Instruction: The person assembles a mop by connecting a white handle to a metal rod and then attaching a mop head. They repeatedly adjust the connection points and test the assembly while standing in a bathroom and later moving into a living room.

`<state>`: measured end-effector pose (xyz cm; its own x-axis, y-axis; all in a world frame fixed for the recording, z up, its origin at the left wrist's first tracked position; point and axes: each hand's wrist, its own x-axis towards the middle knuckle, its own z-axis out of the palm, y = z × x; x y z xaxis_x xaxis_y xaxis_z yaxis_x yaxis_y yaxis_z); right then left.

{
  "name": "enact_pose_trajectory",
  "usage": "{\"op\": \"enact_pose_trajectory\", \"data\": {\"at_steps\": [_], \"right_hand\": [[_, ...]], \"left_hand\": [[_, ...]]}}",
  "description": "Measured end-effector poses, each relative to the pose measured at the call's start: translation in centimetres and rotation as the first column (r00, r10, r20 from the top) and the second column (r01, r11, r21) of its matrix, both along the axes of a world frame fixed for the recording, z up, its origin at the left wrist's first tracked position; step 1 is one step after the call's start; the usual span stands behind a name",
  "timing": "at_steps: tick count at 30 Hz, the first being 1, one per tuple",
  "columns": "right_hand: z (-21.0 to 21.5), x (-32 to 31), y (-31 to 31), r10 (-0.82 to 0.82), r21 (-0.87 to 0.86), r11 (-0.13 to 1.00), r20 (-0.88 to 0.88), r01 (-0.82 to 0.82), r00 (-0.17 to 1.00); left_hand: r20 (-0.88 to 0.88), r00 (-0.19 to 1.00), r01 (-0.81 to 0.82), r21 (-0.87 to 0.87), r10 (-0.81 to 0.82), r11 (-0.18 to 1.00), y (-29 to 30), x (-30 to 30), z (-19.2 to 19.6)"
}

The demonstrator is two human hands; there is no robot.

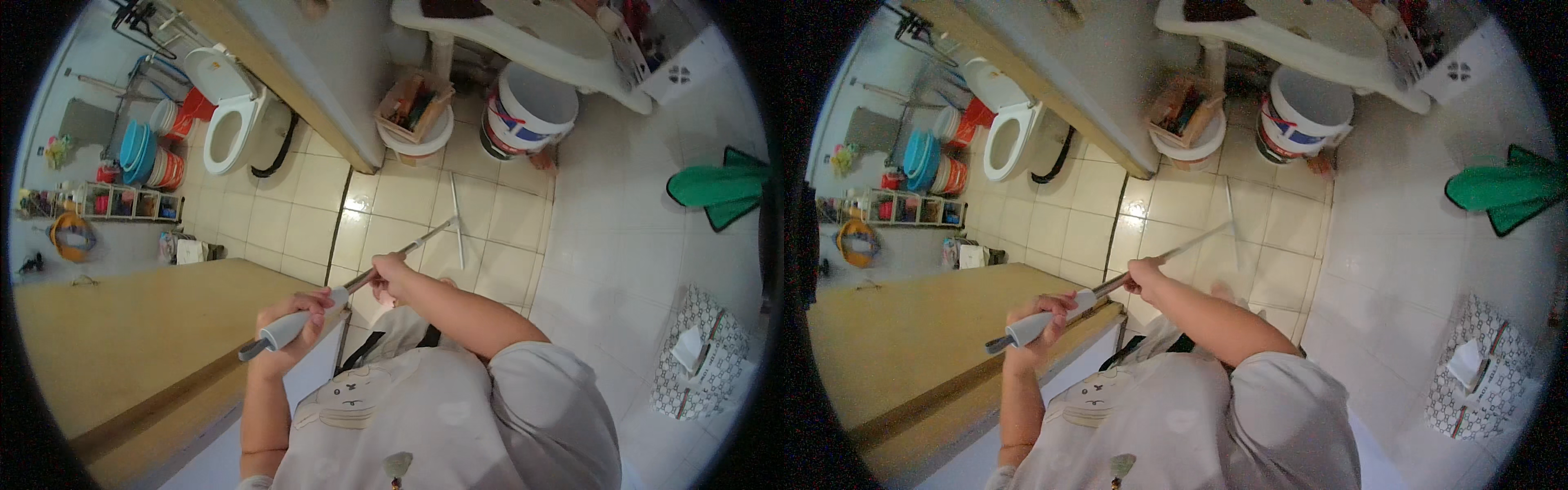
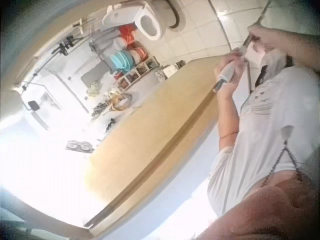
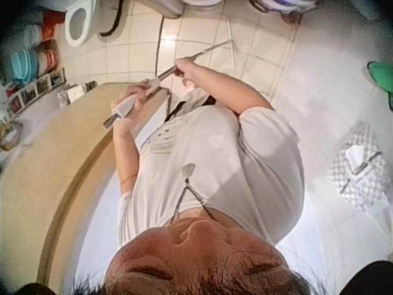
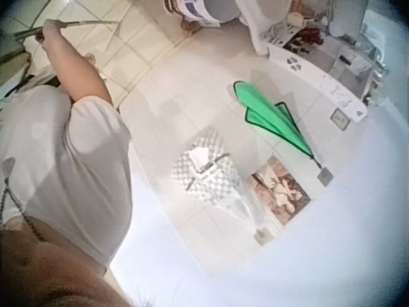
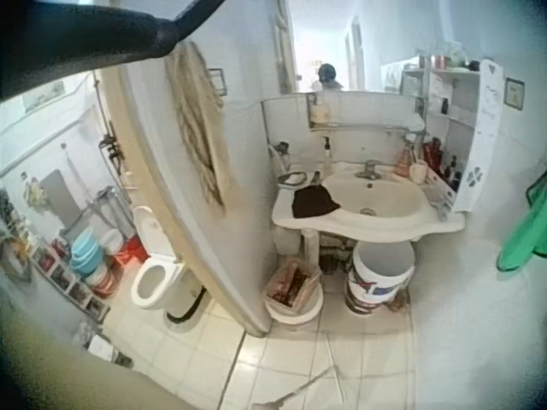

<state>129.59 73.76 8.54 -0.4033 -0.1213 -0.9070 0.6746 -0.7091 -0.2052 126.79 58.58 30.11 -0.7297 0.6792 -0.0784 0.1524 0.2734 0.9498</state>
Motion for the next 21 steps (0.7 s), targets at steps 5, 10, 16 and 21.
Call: {"op": "enact_pose_trajectory", "data": {"at_steps": [5, 10, 16, 21], "right_hand": [[2.0, -6.0, -5.1, -0.067, -0.039, 0.997, -0.098, 0.063, 0.993], [3.4, -10.3, -9.6, -0.070, -0.143, 0.989, -0.169, 0.046, 0.983], [3.6, -13.9, -13.7, -0.124, -0.152, 0.983, -0.164, 0.099, 0.979], [4.1, -14.7, -13.9, -0.096, -0.162, 0.984, -0.144, 0.072, 0.985]], "left_hand": [[-0.011, 0.999, 0.032, -0.079, -0.033, 0.996, -3.9, -6.3, 3.1], [-0.097, 0.994, 0.043, -0.153, -0.058, 0.987, -6.9, -9.6, 5.7], [-0.132, 0.989, 0.036, -0.216, -0.066, 0.976, -9.6, -12.8, 6.5], [-0.194, 0.974, 0.070, -0.230, -0.116, 0.971, -9.7, -13.8, 6.3]]}}
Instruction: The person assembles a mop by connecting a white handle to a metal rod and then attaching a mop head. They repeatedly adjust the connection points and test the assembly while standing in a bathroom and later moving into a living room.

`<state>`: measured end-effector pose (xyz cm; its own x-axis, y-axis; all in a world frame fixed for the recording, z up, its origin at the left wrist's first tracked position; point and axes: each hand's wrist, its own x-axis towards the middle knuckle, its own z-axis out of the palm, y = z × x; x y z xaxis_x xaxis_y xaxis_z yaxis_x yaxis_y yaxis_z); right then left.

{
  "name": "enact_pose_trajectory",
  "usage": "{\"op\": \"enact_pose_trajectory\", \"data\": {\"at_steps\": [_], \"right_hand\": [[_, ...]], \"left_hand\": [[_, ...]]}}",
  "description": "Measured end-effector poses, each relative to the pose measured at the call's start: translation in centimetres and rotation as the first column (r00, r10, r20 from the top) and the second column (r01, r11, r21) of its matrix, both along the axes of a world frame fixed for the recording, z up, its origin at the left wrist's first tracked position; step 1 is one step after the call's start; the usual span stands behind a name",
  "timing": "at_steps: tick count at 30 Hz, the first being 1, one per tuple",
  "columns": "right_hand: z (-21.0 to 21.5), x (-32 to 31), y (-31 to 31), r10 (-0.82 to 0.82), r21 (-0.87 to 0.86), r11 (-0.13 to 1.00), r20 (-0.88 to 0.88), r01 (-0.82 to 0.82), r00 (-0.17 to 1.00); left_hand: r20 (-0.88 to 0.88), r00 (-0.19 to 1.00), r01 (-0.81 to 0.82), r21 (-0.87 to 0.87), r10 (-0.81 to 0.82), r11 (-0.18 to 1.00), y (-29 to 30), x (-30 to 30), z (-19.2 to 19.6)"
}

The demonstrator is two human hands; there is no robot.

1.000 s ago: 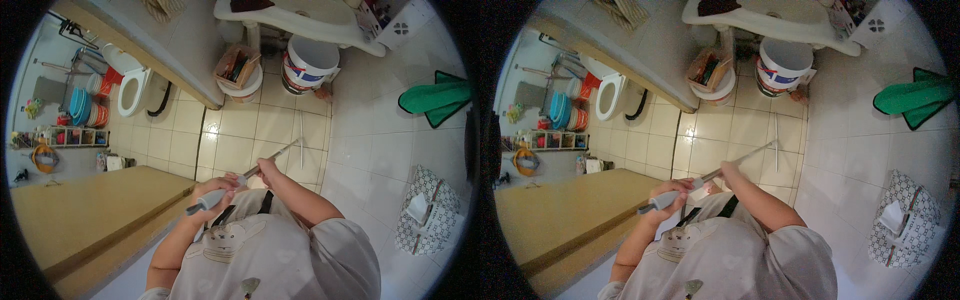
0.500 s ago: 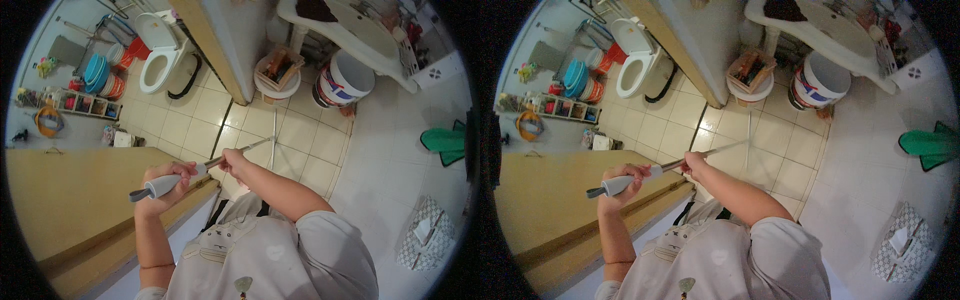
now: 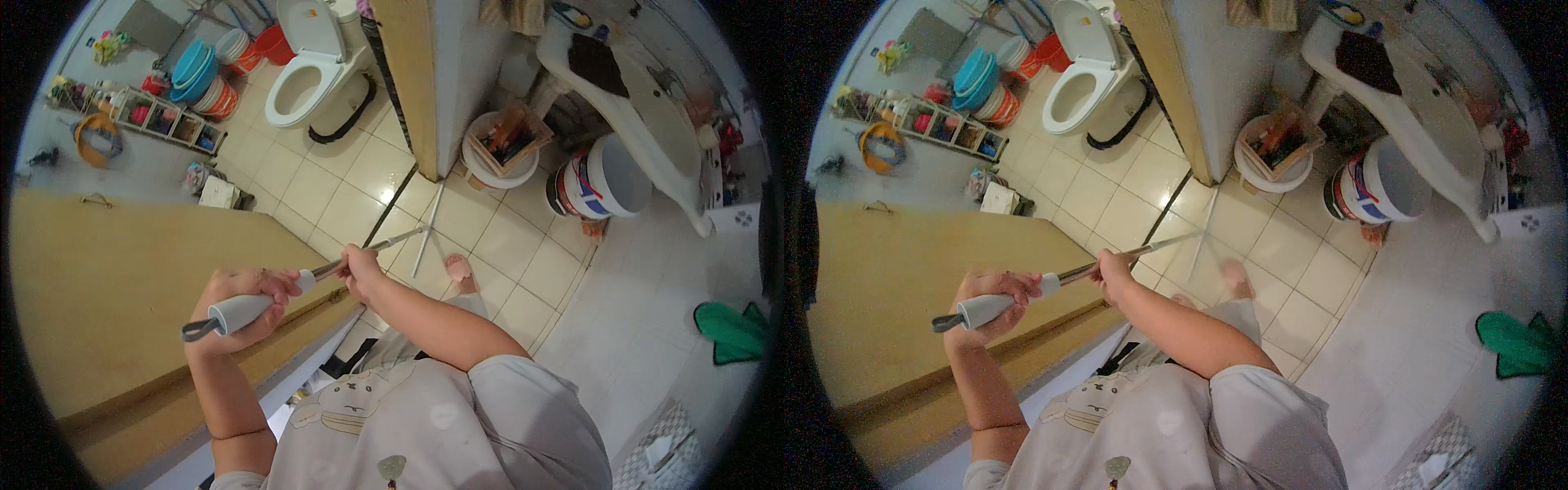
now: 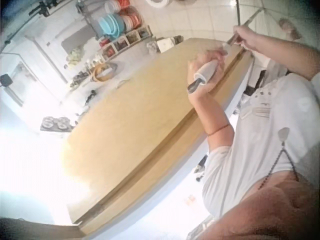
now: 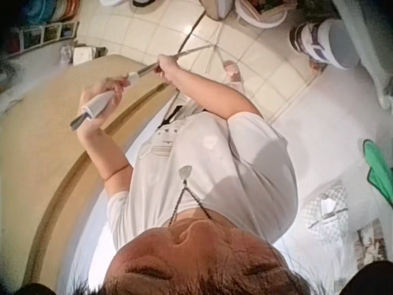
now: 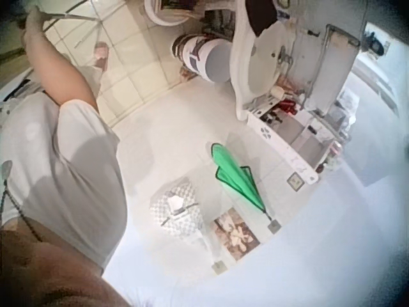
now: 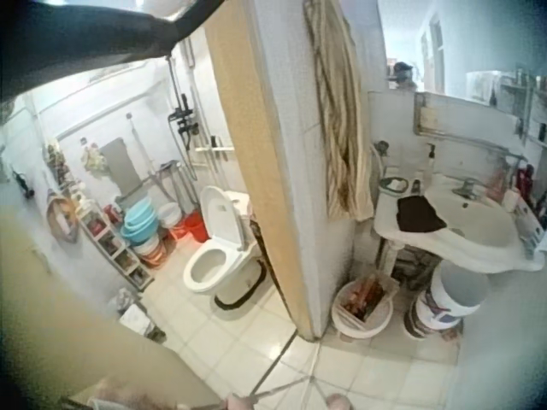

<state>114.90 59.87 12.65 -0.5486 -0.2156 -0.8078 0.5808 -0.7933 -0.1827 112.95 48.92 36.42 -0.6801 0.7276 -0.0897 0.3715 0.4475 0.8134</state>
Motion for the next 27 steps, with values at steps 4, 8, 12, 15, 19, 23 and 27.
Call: {"op": "enact_pose_trajectory", "data": {"at_steps": [4, 8, 12, 15, 19, 23, 27], "right_hand": [[0.0, -2.0, -0.3, -0.125, -0.135, 0.983, 0.019, 0.127, 0.992], [0.5, -2.9, -0.5, -0.074, -0.227, 0.970, 0.050, 0.084, 0.996], [1.4, 0.6, 0.7, 0.210, -0.211, 0.957, 0.024, -0.201, 0.977], [1.8, 1.9, 1.0, 0.291, -0.345, 0.901, 0.028, -0.264, 0.956], [-1.4, 2.2, 1.4, 0.364, -0.343, 0.875, 0.003, -0.341, 0.931], [-1.4, 1.3, 2.0, 0.449, -0.312, 0.842, -0.051, -0.441, 0.892], [-4.0, 1.0, 1.9, 0.513, -0.360, 0.792, -0.043, -0.493, 0.857]], "left_hand": [[0.025, 0.999, -0.038, -0.124, 0.042, 0.992, 2.3, -0.3, 2.0], [0.033, 0.998, -0.044, -0.081, 0.046, 0.996, 1.9, -0.6, 2.2], [0.026, 1.000, 0.000, -0.048, 0.001, 0.999, 2.1, 1.9, 4.1], [0.032, 0.997, -0.069, -0.077, 0.071, 0.995, 2.7, 3.1, 5.4], [0.031, 0.966, -0.251, -0.137, 0.258, 0.958, 4.1, 4.9, 3.7], [-0.002, 0.922, -0.382, -0.152, 0.386, 0.912, 5.2, 6.7, 2.4], [0.035, 0.913, -0.379, -0.303, 0.407, 0.875, 7.0, 7.6, 2.2]]}}
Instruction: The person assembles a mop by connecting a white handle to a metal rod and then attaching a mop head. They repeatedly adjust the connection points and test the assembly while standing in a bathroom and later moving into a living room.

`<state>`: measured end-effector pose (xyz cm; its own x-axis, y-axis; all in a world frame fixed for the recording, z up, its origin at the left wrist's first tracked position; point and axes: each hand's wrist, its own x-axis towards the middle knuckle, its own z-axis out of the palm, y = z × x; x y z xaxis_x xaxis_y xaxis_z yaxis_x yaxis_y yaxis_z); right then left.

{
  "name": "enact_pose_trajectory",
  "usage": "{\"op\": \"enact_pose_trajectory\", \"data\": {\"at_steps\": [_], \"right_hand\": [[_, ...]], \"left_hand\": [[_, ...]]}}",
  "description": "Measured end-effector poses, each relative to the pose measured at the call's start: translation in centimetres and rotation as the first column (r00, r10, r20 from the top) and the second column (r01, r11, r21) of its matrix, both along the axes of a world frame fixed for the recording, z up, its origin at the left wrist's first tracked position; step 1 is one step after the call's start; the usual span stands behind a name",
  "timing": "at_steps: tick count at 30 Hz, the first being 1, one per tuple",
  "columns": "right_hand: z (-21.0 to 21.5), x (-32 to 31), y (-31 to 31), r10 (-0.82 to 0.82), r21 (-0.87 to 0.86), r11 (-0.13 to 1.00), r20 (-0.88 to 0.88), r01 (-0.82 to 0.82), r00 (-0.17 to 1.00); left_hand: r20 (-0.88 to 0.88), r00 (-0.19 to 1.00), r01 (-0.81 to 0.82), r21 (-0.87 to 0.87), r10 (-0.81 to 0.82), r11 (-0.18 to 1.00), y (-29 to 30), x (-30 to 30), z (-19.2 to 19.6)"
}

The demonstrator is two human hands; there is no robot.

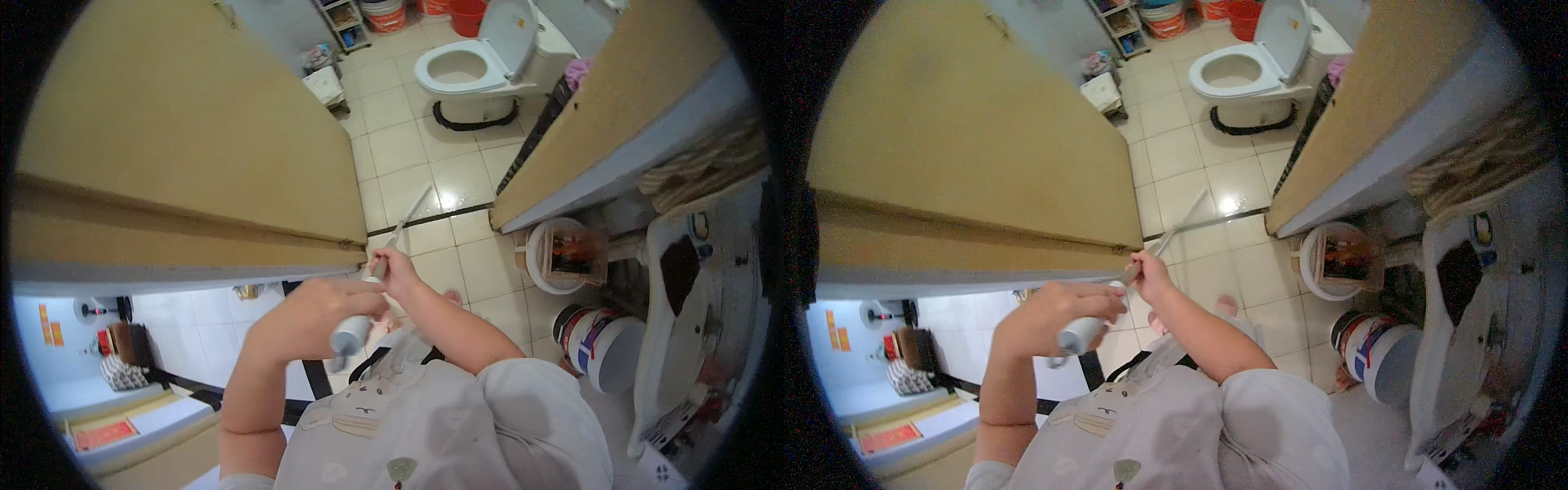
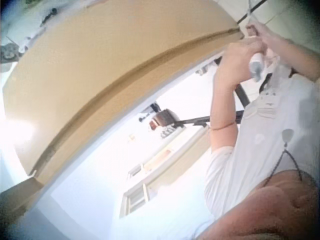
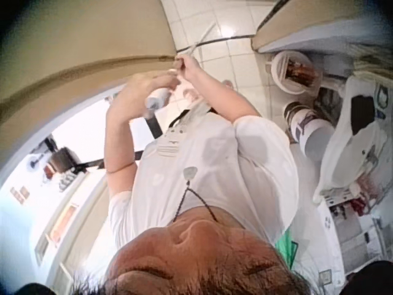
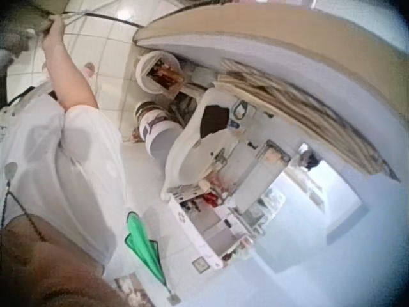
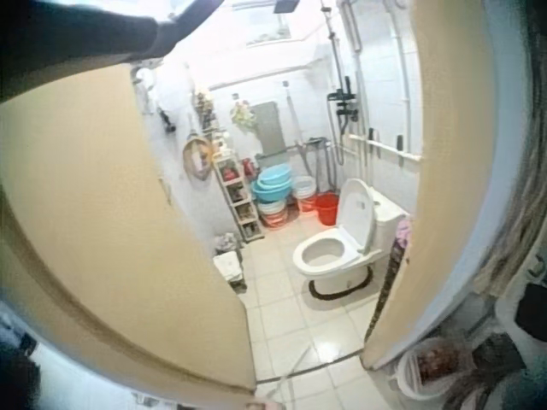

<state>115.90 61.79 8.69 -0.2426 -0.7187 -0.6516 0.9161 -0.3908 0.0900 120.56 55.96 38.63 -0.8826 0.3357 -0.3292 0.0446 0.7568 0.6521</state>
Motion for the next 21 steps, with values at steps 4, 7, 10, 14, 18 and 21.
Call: {"op": "enact_pose_trajectory", "data": {"at_steps": [4, 7, 10, 14, 18, 21], "right_hand": [[-0.3, 1.5, 0.7, 0.027, -0.005, 1.000, -0.017, -0.027, 0.999], [3.7, 3.2, 2.5, -0.010, 0.025, 1.000, -0.022, 0.010, 1.000], [3.0, 5.1, 4.1, -0.026, 0.079, 0.997, -0.009, 0.027, 1.000], [-0.3, 6.8, 5.7, 0.040, 0.114, 0.993, 0.018, -0.042, 0.999], [-5.1, 8.3, 4.9, 0.083, 0.125, 0.989, -0.061, -0.075, 0.995], [-4.0, 10.9, 3.5, 0.120, 0.151, 0.984, -0.140, -0.098, 0.983]], "left_hand": [[-0.047, 0.998, -0.047, 0.040, 0.049, 0.998, 1.1, 3.2, -0.8], [-0.043, 0.985, -0.149, 0.250, 0.164, 0.957, 0.3, 6.1, 0.2], [-0.013, 0.972, -0.214, 0.356, 0.233, 0.910, 0.3, 8.6, 0.4], [-0.040, 0.975, -0.184, 0.397, 0.217, 0.899, 1.0, 12.7, -2.9], [-0.082, 0.994, -0.059, 0.208, 0.077, 0.976, 1.6, 17.1, -5.7], [-0.165, 0.965, -0.145, 0.304, 0.202, 0.942, 1.4, 22.1, -7.3]]}}
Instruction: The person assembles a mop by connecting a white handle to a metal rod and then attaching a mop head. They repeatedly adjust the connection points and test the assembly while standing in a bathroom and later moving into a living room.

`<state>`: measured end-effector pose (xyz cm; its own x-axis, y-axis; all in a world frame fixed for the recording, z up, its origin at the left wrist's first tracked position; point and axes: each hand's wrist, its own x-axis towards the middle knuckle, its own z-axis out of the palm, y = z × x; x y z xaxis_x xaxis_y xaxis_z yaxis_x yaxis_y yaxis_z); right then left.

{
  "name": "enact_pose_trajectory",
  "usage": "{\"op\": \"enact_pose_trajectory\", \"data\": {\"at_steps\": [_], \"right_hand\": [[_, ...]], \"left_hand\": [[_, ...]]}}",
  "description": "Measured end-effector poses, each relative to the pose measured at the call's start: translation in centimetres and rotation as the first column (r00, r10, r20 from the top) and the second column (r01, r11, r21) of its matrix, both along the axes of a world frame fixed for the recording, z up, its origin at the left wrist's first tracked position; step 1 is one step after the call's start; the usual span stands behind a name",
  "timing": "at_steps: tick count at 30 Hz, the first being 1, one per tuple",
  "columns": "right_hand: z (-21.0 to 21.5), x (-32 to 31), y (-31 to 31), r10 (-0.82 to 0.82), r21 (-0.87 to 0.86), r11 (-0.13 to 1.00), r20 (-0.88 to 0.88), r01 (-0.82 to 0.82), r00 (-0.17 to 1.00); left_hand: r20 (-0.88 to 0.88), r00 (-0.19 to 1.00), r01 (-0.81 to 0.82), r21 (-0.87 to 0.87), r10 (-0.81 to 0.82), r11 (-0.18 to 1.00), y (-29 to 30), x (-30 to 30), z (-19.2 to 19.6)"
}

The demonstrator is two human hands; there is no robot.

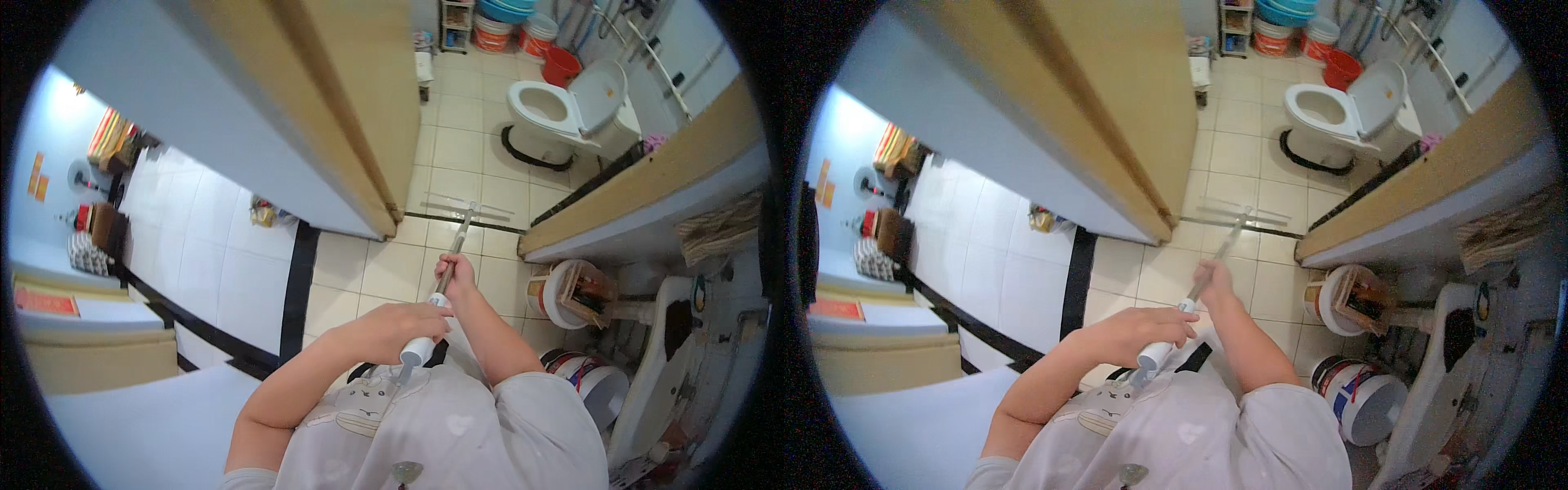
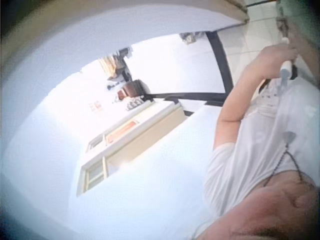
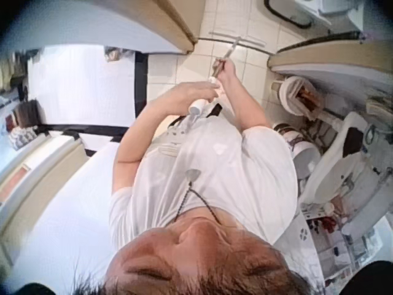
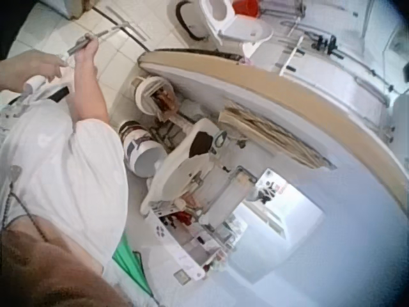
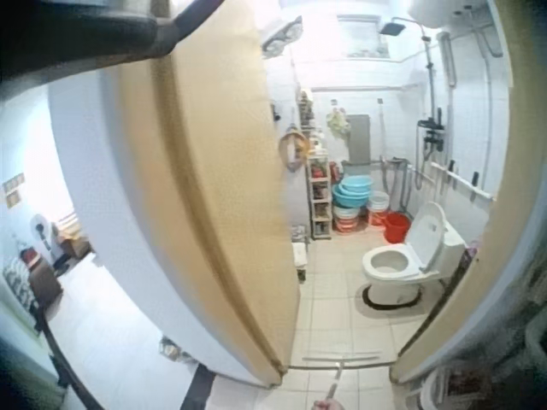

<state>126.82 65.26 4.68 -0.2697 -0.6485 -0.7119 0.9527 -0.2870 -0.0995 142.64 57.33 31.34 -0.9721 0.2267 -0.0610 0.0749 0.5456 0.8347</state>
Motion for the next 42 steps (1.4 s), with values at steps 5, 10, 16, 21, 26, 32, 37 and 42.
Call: {"op": "enact_pose_trajectory", "data": {"at_steps": [5, 10, 16, 21, 26, 32, 37, 42], "right_hand": [[9.7, 9.0, -2.7, 0.130, 0.146, 0.983, -0.140, -0.110, 0.982], [8.6, 18.5, -1.5, 0.417, -0.003, 0.909, -0.058, -0.418, 0.907], [11.8, 28.9, -3.5, 0.821, -0.026, 0.564, 0.119, -0.825, 0.558], [14.7, 31.9, -6.4, 0.970, -0.197, 0.234, 0.112, -0.952, 0.216], [17.8, 32.8, -10.6, 0.999, -0.209, -0.037, -0.042, -0.977, -0.029], [16.1, 34.2, -16.2, 0.964, -0.338, -0.250, -0.176, -0.907, -0.200], [13.7, 38.2, -19.1, 0.967, -0.215, -0.202, -0.196, -0.955, -0.161], [8.6, 44.9, -22.4, 0.954, -0.185, -0.237, -0.231, -0.954, -0.192]], "left_hand": [[-0.055, 0.942, -0.302, 0.299, 0.332, 0.905, -1.4, 10.1, 4.0], [-0.243, 0.772, -0.441, 0.460, 0.588, 0.770, -0.3, 19.2, 4.6], [-0.339, 0.626, -0.567, 0.421, 0.703, 0.708, 2.4, 26.5, 6.8], [-0.403, 0.542, -0.663, 0.334, 0.737, 0.670, 3.2, 28.6, 7.7], [-0.356, 0.500, -0.776, 0.221, 0.790, 0.591, 2.7, 28.2, 7.4], [-0.363, 0.337, -0.921, 0.065, 0.869, 0.384, 1.4, 28.6, 6.6], [-0.312, -0.022, -0.992, 0.127, 0.950, 0.019, 1.3, 30.1, 5.5], [-0.268, -0.142, -0.987, 0.109, 0.953, -0.116, -0.5, 35.8, 2.7]]}}
